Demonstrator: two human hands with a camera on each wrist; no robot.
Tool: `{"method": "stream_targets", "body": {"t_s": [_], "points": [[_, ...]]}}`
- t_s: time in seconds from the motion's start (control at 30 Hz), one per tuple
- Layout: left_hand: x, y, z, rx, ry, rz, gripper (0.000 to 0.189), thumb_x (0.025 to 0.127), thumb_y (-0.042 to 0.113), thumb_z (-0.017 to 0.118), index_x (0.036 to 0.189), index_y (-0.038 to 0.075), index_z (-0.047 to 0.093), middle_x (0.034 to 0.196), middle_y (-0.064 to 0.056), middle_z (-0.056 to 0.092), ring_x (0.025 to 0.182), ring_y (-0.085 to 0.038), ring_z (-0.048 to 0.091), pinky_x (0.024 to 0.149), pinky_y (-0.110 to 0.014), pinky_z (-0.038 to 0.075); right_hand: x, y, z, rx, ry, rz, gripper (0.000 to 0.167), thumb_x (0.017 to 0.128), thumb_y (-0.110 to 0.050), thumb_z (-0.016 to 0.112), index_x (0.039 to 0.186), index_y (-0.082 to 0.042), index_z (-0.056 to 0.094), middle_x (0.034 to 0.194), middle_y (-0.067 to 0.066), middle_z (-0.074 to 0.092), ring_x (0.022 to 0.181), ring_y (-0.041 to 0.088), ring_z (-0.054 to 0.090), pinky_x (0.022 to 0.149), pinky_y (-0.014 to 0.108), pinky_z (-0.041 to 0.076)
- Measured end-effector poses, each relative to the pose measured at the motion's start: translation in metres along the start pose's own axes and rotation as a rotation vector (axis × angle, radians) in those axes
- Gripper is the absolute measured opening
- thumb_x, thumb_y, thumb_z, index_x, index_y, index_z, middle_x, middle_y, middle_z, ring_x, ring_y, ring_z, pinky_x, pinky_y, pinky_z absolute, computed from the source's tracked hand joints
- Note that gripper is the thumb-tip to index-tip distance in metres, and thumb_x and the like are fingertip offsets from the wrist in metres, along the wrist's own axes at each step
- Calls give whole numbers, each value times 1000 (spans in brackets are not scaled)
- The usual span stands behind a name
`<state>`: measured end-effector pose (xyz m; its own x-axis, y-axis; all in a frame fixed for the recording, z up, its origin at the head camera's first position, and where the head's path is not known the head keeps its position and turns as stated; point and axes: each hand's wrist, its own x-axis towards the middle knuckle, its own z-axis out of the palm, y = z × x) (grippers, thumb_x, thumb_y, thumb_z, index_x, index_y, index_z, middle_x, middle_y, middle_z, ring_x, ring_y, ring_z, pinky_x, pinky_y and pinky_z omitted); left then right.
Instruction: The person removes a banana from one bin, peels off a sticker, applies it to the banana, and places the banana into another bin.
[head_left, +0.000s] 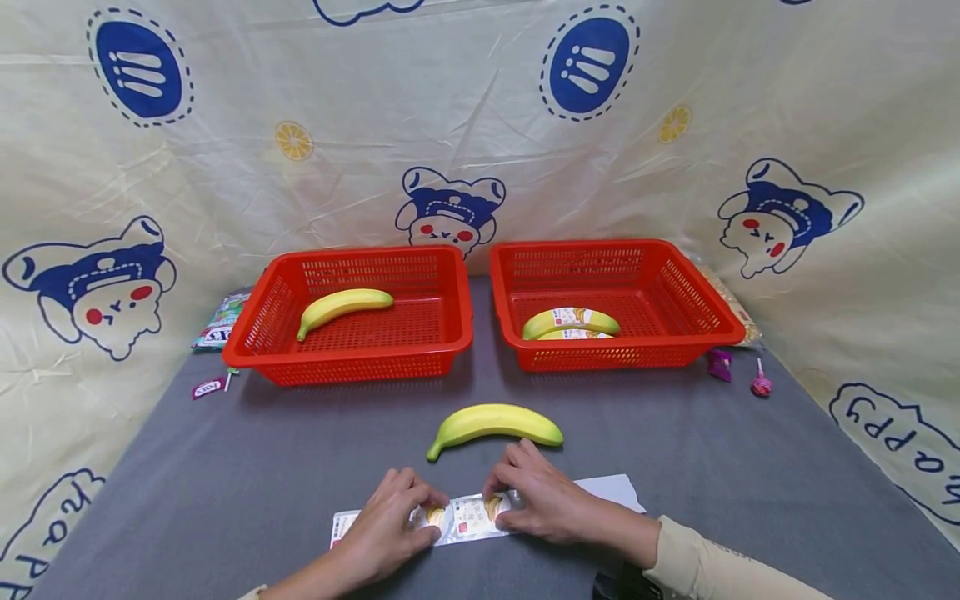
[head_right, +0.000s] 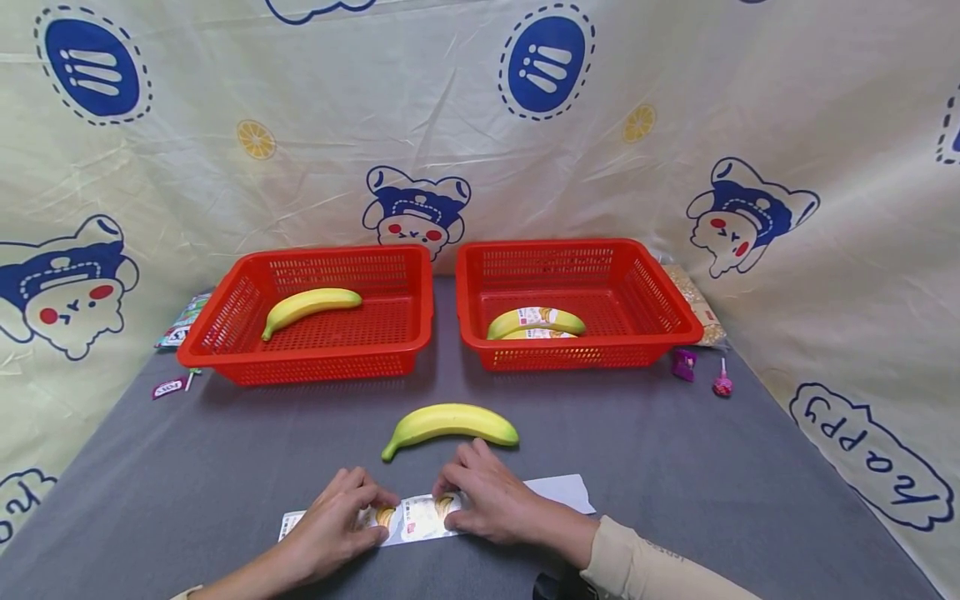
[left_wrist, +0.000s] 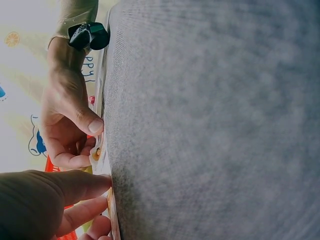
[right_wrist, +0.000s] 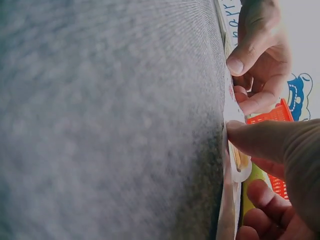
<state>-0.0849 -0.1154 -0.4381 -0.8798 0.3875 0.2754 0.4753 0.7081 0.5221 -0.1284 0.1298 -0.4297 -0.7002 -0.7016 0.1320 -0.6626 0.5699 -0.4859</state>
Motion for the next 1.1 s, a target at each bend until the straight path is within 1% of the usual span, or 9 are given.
{"method": "stream_targets", "body": {"t_s": [0.1,0.3,0.47,0.53,0.67,0.77,0.83,0.9,1.1], "points": [[0,0,0,1,-3,-1,28,64,15,78,90,20,71,83,10,53,80,-4,41,68,-21,36,0,-1,-1,-6,-1,3,26,73,-22,79,93,-27,63,87,-11,48,87,3,37,77,21,34],[0,0,0,6,1,6,28,64,15,78,90,20,71,82,9,53,79,-5,41,68,-21,36,2,-3,-3,19,-63,45,27,76,-22,77,95,-28,60,87,-14,51,85,2,39,77,21,34],[0,1,-1,-2,-4,-8,28,64,15,78,91,20,71,82,10,53,78,-4,40,67,-20,35,2,-2,-3,65,-67,57,33,76,-19,76,104,-21,59,81,-14,52,82,1,39,73,18,34],[0,1,-1,-5,-10,-15,28,64,15,78,91,20,71,82,10,52,78,-3,39,67,-20,35,2,-3,-2,73,-59,61,32,75,-18,76,103,-19,61,79,-14,51,81,1,39,71,16,34],[0,1,-1,-8,-20,-24,27,65,15,78,91,20,71,82,10,52,79,-4,39,67,-21,35,1,-3,-2,53,-50,79,23,73,-19,77,91,-20,62,77,-12,51,80,1,39,71,17,33],[0,1,-2,-9,-26,-28,27,65,15,78,91,20,71,82,9,53,79,-4,40,68,-21,35,2,-4,-3,59,-59,114,21,73,-19,77,87,-22,62,78,-12,50,80,1,38,70,18,33],[1,1,-2,-10,-26,-27,27,65,15,77,91,20,71,82,9,53,79,-4,40,68,-21,35,2,-4,-3,74,-72,139,21,73,-20,78,86,-23,61,80,-12,50,80,2,38,71,19,32],[0,1,-2,-11,-26,-27,27,65,15,77,91,20,71,82,9,53,79,-4,40,67,-21,35,2,-4,-3,78,-78,145,21,73,-20,77,85,-24,61,81,-12,50,81,2,39,71,19,33],[1,1,-2,-17,-29,-29,27,66,14,77,91,19,71,82,9,53,79,-4,40,67,-21,35,2,-2,-1,95,-58,126,20,75,-17,75,90,-21,63,74,-16,51,77,0,39,68,15,33]]}}
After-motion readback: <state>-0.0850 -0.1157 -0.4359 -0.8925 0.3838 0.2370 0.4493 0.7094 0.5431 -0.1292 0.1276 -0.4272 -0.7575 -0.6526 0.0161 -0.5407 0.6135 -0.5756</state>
